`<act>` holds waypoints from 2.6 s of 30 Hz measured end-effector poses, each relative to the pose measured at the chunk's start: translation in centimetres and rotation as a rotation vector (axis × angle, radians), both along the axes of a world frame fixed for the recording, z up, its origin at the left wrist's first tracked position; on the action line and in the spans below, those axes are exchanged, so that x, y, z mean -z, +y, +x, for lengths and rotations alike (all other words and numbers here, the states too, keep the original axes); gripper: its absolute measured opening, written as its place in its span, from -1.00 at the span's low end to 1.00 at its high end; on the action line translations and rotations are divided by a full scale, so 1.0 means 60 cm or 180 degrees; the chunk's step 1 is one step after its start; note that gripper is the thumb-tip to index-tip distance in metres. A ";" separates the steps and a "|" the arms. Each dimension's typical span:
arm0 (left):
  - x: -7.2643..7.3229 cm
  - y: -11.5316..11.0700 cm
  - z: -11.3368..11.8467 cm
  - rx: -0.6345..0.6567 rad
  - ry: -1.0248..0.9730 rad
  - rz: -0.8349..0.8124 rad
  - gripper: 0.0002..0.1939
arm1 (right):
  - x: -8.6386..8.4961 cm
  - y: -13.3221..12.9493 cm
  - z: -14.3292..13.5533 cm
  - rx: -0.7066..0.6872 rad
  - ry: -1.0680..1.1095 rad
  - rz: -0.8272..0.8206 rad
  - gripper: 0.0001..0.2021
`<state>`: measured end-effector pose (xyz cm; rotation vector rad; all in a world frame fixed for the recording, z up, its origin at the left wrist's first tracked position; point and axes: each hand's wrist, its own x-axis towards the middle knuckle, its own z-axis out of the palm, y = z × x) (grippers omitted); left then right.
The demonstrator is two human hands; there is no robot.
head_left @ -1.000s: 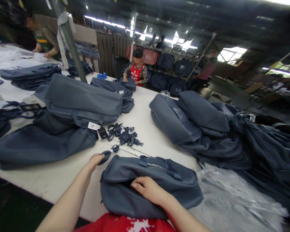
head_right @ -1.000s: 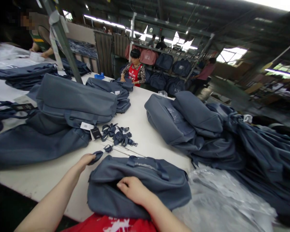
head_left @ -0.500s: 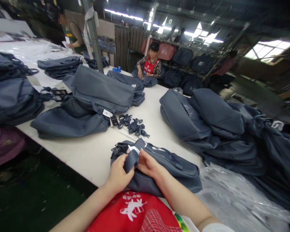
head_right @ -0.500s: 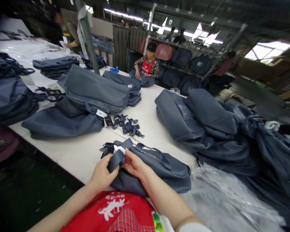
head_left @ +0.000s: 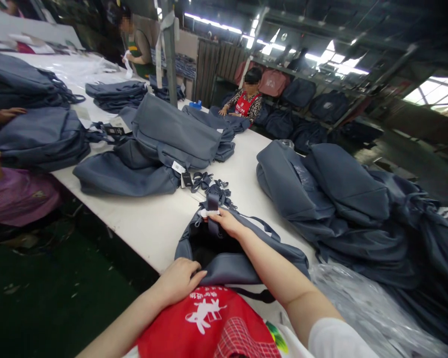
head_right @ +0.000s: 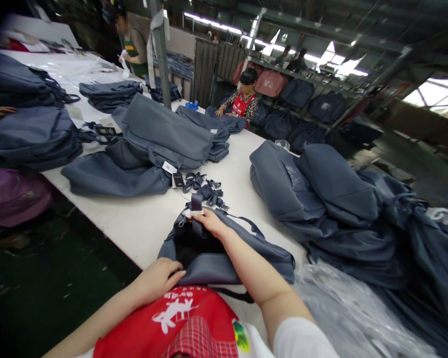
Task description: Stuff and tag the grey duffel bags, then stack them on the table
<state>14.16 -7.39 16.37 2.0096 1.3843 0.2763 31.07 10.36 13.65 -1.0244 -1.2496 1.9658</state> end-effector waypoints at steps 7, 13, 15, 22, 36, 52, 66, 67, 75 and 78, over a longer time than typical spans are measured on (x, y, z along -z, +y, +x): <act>0.015 -0.015 -0.013 -0.0207 -0.0398 0.0196 -0.62 | -0.037 -0.031 -0.017 -0.1170 0.0154 -0.0355 -0.57; 0.068 0.001 -0.047 -0.1184 -0.0523 0.0647 -0.65 | 0.004 -0.067 -0.006 -0.2441 -0.1330 0.1030 -0.64; 0.088 0.010 -0.061 -0.1313 -0.0942 0.0477 -0.62 | 0.018 -0.072 -0.006 -0.2414 -0.1550 0.1323 -0.67; 0.135 0.041 -0.060 -0.2951 -0.2346 -0.0161 -0.55 | 0.023 -0.078 -0.013 -0.2408 -0.2242 0.1700 -0.79; 0.149 0.079 -0.060 -0.3640 -0.2658 -0.0633 -0.61 | 0.040 -0.090 -0.008 -0.2038 -0.3110 0.1794 -0.62; 0.119 0.105 -0.107 -0.3268 -0.2695 -0.0590 -0.53 | 0.013 -0.087 -0.016 -0.1540 -0.2346 0.1886 -0.46; 0.138 0.096 -0.083 -0.3288 -0.2458 -0.0682 -0.53 | -0.003 -0.105 -0.072 -0.1933 -0.3026 0.2896 -0.63; 0.146 0.101 -0.090 -0.3348 -0.2353 -0.0608 -0.56 | 0.002 -0.102 -0.072 -0.1954 -0.3035 0.2932 -0.62; 0.172 0.126 -0.091 -0.3113 -0.2345 -0.0827 -0.64 | 0.016 -0.083 -0.085 -0.2053 -0.2559 0.2614 -0.59; 0.174 0.127 -0.089 -0.3124 -0.2401 -0.0895 -0.65 | 0.020 -0.077 -0.089 -0.1961 -0.2718 0.2475 -0.59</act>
